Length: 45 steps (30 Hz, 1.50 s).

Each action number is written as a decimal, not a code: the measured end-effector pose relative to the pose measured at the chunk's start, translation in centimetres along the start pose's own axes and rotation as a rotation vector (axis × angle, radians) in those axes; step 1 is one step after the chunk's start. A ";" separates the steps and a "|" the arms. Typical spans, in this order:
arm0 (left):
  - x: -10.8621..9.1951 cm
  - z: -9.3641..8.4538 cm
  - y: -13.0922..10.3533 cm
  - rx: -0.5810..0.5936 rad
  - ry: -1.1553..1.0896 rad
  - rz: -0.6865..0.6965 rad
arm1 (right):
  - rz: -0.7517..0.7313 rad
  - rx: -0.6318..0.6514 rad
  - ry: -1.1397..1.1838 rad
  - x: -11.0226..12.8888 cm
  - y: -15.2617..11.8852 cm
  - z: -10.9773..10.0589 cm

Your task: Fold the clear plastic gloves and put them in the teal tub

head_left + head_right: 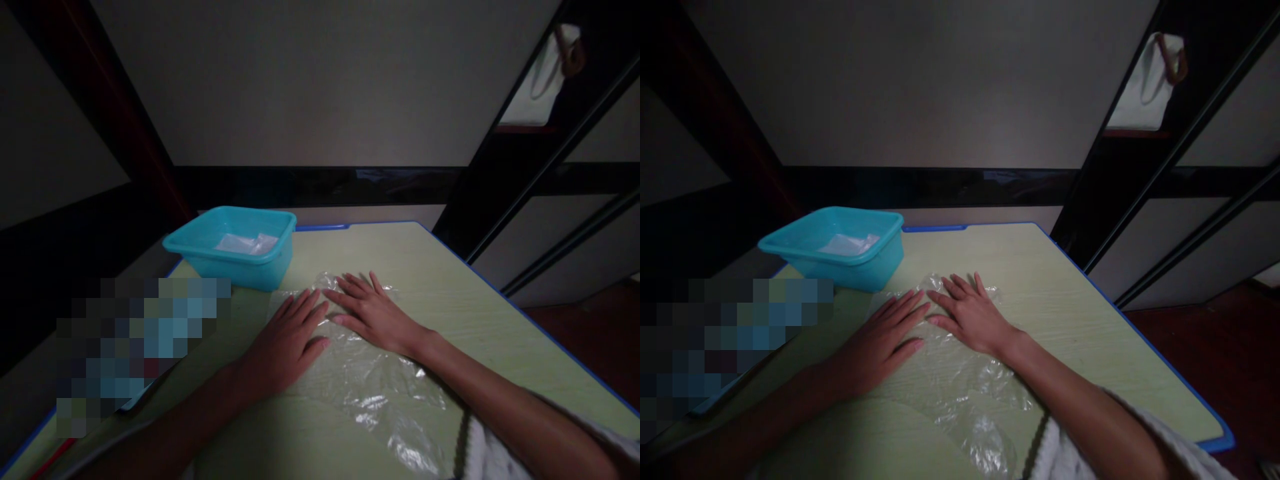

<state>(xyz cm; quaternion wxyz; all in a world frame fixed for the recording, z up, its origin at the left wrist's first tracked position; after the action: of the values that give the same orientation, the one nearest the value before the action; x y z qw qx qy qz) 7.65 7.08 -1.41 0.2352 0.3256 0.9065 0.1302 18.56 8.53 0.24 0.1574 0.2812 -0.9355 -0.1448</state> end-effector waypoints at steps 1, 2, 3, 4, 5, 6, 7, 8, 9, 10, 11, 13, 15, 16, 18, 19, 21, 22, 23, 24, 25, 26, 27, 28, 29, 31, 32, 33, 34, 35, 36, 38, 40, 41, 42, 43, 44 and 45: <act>0.0 0.0 0.0 -0.003 0.001 0.004 | -0.012 0.004 0.041 0.3 0.1 0.0; 0.0 0.1 0.0 -0.007 0.002 0.008 | -0.022 0.003 0.086 0.5 0.1 0.0; 0.0 0.1 0.0 -0.011 0.003 0.012 | -0.034 -0.002 0.131 0.7 0.2 -0.1; -0.1 0.1 0.0 -0.012 0.005 0.015 | -0.049 -0.013 0.176 0.9 0.3 -0.2; -0.1 0.1 0.0 -0.013 0.007 0.019 | -0.067 -0.023 0.220 1.1 0.4 -0.3; -0.2 0.1 0.0 -0.015 0.008 0.022 | -0.089 -0.032 0.264 1.3 0.4 -0.5; -0.2 0.1 0.1 -0.016 0.009 0.025 | -0.115 -0.039 0.306 1.5 0.4 -0.6; -0.3 0.0 0.1 -0.015 0.008 0.028 | -0.142 -0.043 0.344 1.7 0.4 -0.7; -0.4 0.0 0.2 -0.016 0.008 0.031 | -0.166 -0.042 0.375 1.9 0.5 -0.8; -0.5 0.0 0.2 -0.017 0.010 0.035 | -0.189 -0.035 0.398 2.1 0.5 -0.8; -0.5 -0.1 0.2 -0.018 0.012 0.039 | -0.208 -0.027 0.414 2.3 0.5 -0.7; -0.6 -0.1 0.2 -0.024 0.020 0.051 | -0.239 -0.008 0.429 2.7 0.6 -0.6; -0.7 -0.2 0.2 -0.036 0.026 0.066 | -0.254 -0.003 0.432 2.9 0.8 -0.6; -0.8 -0.2 0.2 -0.038 0.030 0.069 | -0.256 -0.007 0.426 2.9 0.8 -0.6; -0.7 -0.1 0.1 -0.022 0.043 0.063 | -0.252 -0.025 0.393 2.7 1.0 -0.6; -0.6 -0.1 0.1 -0.005 0.054 0.055 | -0.246 -0.043 0.365 2.5 1.1 -0.6; -0.5 0.1 0.0 0.035 0.077 0.037 | -0.207 -0.096 0.284 1.7 1.3 -0.7; -0.4 0.2 0.0 0.052 0.088 0.033 | -0.170 -0.130 0.236 1.1 1.4 -0.7; -0.4 0.2 -0.1 0.066 0.099 0.028 | -0.119 -0.165 0.185 0.4 1.6 -0.8; -0.4 0.2 -0.1 0.076 0.108 0.023 | -0.060 -0.193 0.133 -0.4 1.6 -0.9; -0.3 0.2 -0.1 0.081 0.116 0.018 | 0.001 -0.211 0.083 -1.2 1.7 -1.0; -0.3 0.2 -0.2 0.083 0.122 0.015 | 0.057 -0.218 0.036 -2.0 1.7 -1.0; -0.3 0.1 -0.2 0.083 0.128 0.014 | 0.106 -0.216 -0.008 -2.6 1.7 -1.1; -0.4 0.1 -0.2 0.083 0.133 0.014 | 0.145 -0.209 -0.047 -3.1 1.6 -1.1; -0.4 0.0 -0.2 0.082 0.138 0.017 | 0.173 -0.202 -0.081 -3.5 1.6 -1.1; -0.5 -0.1 -0.1 0.078 0.148 0.027 | 0.185 -0.194 -0.114 -3.6 1.5 -1.3; -0.5 -0.2 -0.1 0.071 0.155 0.031 | 0.170 -0.193 -0.111 -3.5 1.5 -1.3; -0.5 -0.4 -0.1 0.063 0.163 0.035 | 0.146 -0.188 -0.096 -3.2 1.6 -1.3; -0.4 -0.5 -0.1 0.052 0.171 0.040 | 0.117 -0.177 -0.076 -2.8 1.6 -1.2; -0.4 -0.6 -0.1 0.039 0.182 0.044 | 0.090 -0.158 -0.055 -2.5 1.5 -0.9; -0.3 -0.8 -0.1 0.025 0.195 0.046 | 0.068 -0.131 -0.039 -2.2 1.5 -0.6; -0.2 -1.1 -0.1 -0.004 0.221 0.050 | 0.041 -0.072 -0.025 -1.9 1.4 0.1; -0.2 -1.5 0.0 -0.048 0.248 0.058 | 0.024 -0.028 -0.023 -1.7 1.2 0.6; -0.2 -1.8 0.0 -0.081 0.263 0.063 | 0.015 -0.011 -0.024 -1.5 1.2 0.7; -0.3 -2.1 0.1 -0.121 0.277 0.070 | 0.005 0.003 -0.026 -1.4 1.1 0.8; -0.4 -2.4 0.1 -0.161 0.290 0.073 | -0.004 0.014 -0.028 -1.2 1.1 0.9; -0.5 -2.6 0.2 -0.196 0.298 0.074 | -0.014 0.024 -0.030 -0.9 1.0 0.9; -0.5 -2.7 0.2 -0.225 0.300 0.070 | -0.023 0.029 -0.031 -0.7 1.0 0.8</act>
<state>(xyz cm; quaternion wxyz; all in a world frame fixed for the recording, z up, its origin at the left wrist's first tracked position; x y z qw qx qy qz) 6.68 6.74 1.18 0.1275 0.3057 0.8992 0.2858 18.32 9.88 -0.31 0.1374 0.2919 -0.9365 -0.1374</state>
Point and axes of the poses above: each hand's wrist, its own y-axis towards the middle knuckle, its own z-axis out of the palm, x = y × z, the point moved 8 cm from there along y, towards the middle knuckle, and after that the axes turned 15 degrees about -x, right-handed, at the moved point
